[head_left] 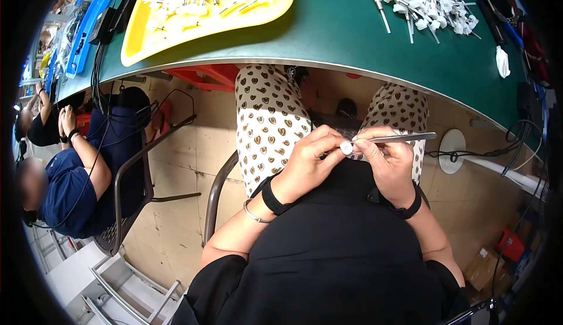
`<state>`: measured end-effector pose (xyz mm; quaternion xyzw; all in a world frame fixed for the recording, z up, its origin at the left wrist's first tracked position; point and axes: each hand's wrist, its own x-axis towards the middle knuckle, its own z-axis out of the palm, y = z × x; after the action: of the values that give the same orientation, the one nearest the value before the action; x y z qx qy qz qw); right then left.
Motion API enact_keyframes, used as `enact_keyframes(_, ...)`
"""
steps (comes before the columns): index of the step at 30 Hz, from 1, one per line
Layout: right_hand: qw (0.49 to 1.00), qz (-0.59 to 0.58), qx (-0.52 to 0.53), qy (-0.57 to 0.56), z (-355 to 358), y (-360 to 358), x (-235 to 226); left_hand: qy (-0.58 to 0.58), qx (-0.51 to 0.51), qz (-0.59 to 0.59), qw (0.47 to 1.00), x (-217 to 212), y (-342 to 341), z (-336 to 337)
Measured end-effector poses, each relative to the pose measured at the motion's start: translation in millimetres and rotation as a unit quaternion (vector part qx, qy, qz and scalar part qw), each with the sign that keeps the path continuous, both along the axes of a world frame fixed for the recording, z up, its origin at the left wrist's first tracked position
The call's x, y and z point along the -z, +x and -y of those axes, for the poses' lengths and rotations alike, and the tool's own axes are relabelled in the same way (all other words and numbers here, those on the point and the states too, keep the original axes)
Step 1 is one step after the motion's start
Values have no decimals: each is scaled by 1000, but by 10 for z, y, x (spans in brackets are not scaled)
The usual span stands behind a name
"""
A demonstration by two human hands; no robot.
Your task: The person sits at a green workbench and repeatedly picks up small white plastic components. Using a metal tool, they manipulate the components and place them into a yellow tray. The process is repetitive, involving picking, tool manipulation, and placement.
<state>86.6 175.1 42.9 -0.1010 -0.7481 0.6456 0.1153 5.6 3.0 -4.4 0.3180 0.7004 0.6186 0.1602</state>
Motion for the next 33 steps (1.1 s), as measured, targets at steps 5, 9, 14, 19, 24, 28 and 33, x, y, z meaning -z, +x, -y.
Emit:
enact_keyframes(5,999,11,15,-36,32,-5,-5,0,1,-4,1000,-7,-3,1)
enact_keyframes(9,1000,7,12,-21,25,1,16,2,1,-2,1000,-11,-6,4)
enact_keyframes(14,1000,-7,10,-7,29,-2,8,2,-1,14,1000,-22,-5,12)
enact_keyframes(19,1000,-11,14,-12,41,-11,1,4,-7,13,1000,-8,0,11)
enact_keyframes(24,1000,-10,19,-12,53,-18,4,-21,-22,-25,999,-23,6,13)
enact_keyframes(28,1000,-2,24,-4,61,-16,7,-29,-29,-49,998,-34,11,9)
enact_keyframes(33,1000,-2,23,6,64,-12,15,-39,-27,-58,997,-35,16,15)
